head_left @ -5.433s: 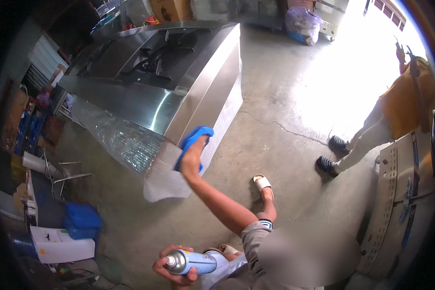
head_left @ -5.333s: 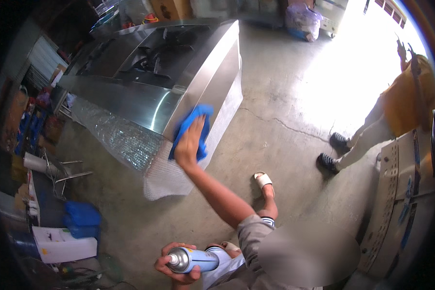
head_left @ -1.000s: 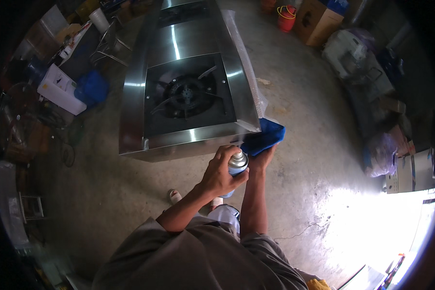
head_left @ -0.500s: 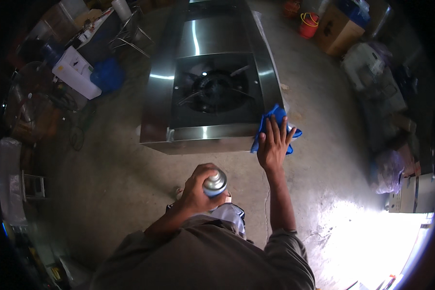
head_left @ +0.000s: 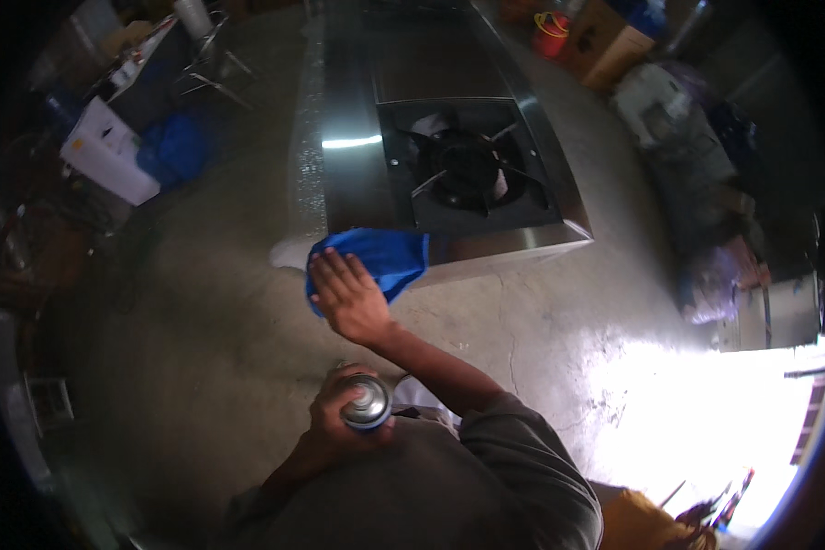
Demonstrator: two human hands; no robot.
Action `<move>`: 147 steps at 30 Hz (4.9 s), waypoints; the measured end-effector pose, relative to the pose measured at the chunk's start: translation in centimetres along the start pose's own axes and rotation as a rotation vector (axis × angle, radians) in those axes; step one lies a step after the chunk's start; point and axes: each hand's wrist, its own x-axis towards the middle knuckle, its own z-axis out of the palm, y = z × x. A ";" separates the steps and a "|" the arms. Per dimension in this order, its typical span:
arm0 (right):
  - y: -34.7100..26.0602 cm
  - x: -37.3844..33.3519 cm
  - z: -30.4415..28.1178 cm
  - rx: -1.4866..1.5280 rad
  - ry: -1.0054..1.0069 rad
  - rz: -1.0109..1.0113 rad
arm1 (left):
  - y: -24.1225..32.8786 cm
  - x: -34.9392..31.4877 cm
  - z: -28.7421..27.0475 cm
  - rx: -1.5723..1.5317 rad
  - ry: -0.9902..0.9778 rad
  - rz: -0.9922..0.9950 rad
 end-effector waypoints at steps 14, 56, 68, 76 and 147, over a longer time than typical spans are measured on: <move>18.4 -11.5 -14.0 -0.497 0.362 0.554 | -2.9 -1.3 -3.7 -0.316 0.025 -0.051; 3.3 3.5 2.2 -0.217 0.877 1.448 | -16.1 23.4 -7.8 -0.893 -0.760 0.192; 25.6 -7.5 -17.6 -0.339 0.857 1.747 | -20.0 26.7 -11.4 -0.863 -0.893 0.224; 11.3 2.4 -3.9 -0.254 0.917 1.701 | -24.6 26.3 -16.6 -0.950 -0.839 0.243; -5.5 8.2 0.4 -0.353 -0.113 1.201 | -28.6 27.2 -12.0 -0.104 -0.297 -0.108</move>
